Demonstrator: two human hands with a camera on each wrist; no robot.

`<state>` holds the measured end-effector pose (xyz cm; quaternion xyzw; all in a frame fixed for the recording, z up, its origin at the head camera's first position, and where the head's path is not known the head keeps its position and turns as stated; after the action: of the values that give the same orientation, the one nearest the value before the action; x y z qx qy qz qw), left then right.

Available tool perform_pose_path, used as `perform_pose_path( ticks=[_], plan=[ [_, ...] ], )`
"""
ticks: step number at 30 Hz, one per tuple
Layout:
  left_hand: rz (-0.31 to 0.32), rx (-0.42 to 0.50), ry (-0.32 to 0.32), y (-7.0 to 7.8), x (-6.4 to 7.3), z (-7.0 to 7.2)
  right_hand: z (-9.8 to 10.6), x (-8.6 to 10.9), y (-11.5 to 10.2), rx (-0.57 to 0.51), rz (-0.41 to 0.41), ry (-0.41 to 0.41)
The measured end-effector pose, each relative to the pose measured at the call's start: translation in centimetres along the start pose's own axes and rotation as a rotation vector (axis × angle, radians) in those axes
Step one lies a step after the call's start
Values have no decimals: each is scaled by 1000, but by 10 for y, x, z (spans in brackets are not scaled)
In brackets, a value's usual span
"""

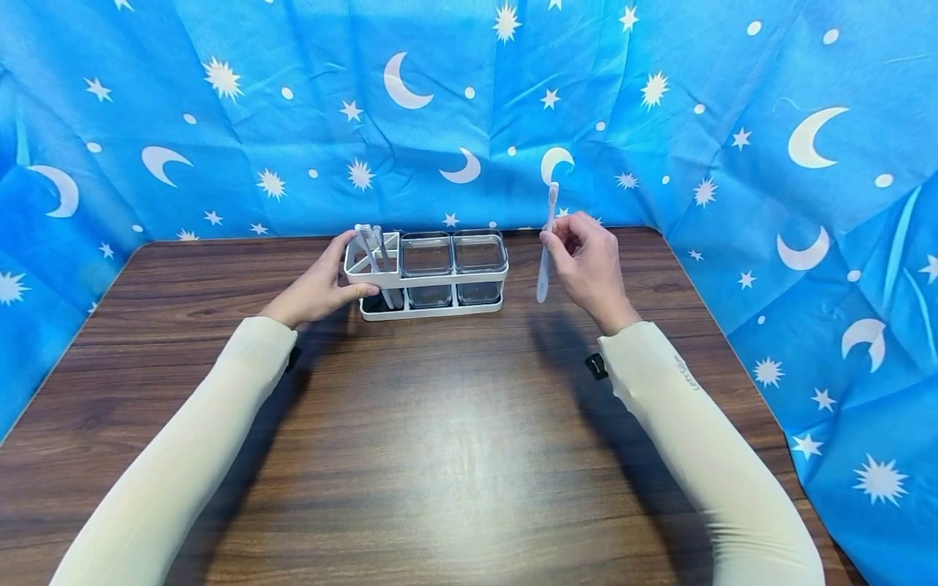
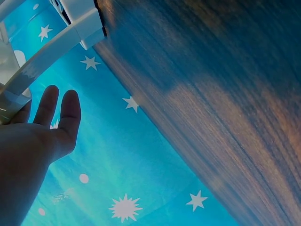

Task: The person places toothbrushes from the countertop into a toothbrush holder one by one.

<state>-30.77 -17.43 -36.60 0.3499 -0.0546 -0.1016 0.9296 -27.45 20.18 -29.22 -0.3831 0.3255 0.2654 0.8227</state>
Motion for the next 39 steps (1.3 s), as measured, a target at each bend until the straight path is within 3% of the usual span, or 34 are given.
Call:
perform_pose_path(
  ticks=[14,23,34,39],
  plan=[
    [-17,2,-1,-3,-3,0,-1,-4,-11,-23,76,54],
    [-25,1,-5,-5,-2,-2,1,-14,-57,-90,103,79],
    [-20,-21,20,-8,-2,-2,-14,-27,-78,-230,124,126],
    [-15,-21,19,-7,-2,-2,-26,-36,-91,-298,204,140]
  ],
)
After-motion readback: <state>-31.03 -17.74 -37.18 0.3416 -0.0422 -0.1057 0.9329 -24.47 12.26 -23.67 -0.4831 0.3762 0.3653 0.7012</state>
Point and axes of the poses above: each hand's wrist, its own x-axis away from the middle knuckle, its own z-axis out of the back of the hand, y = z × x, the point moved 4 cm from there along -x, towards the middle knuckle, and after that the axes turned 10 degrees about z, right-handed, at the moved point
